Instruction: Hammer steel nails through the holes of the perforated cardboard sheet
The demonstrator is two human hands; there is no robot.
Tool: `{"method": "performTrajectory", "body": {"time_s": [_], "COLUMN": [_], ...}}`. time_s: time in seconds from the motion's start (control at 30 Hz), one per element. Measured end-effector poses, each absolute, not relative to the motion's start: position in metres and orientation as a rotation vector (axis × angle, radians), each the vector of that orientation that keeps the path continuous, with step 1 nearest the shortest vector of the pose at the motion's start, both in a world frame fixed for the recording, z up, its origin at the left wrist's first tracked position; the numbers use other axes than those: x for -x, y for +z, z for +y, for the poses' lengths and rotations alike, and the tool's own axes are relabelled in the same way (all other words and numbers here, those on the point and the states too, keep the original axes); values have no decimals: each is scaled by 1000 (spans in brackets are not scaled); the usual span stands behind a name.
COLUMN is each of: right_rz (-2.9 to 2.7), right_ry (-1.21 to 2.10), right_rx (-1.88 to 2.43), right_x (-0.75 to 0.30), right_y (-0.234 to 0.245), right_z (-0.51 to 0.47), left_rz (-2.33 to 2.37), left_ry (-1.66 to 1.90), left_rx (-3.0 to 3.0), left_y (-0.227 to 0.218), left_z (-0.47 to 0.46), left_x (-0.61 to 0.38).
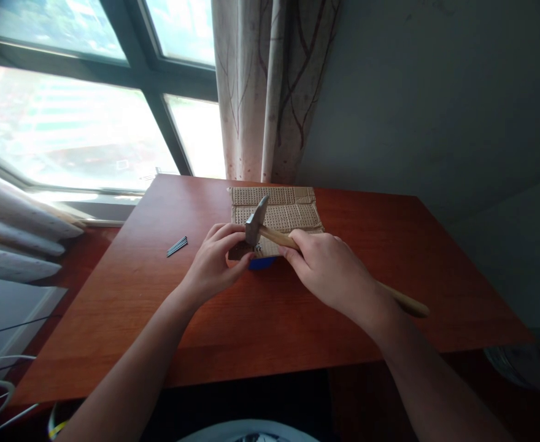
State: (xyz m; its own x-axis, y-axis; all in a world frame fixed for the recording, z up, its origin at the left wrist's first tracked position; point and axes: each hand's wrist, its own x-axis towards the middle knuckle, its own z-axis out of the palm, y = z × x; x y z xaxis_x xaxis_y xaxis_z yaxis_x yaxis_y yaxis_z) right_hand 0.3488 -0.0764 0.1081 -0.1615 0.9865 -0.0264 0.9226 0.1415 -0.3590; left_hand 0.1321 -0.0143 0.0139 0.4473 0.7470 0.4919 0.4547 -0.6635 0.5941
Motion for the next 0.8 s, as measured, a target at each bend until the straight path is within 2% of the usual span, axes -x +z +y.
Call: {"method": "performTrajectory", "body": {"time_s": [0.5,0.8], "right_rz": [-2209,-2085], "right_ry": [372,359], "right_rx": [1923,1744], "right_x": [-343,-349], "right_y": [103,102], "right_z": [-81,-86], "left_rz": [1012,1017], "left_ry": [1075,1062], "left_rx": [-2321,-2335], "left_y": [15,13], "left_z": [-15,-14], "left_x": [-132,-132]}}
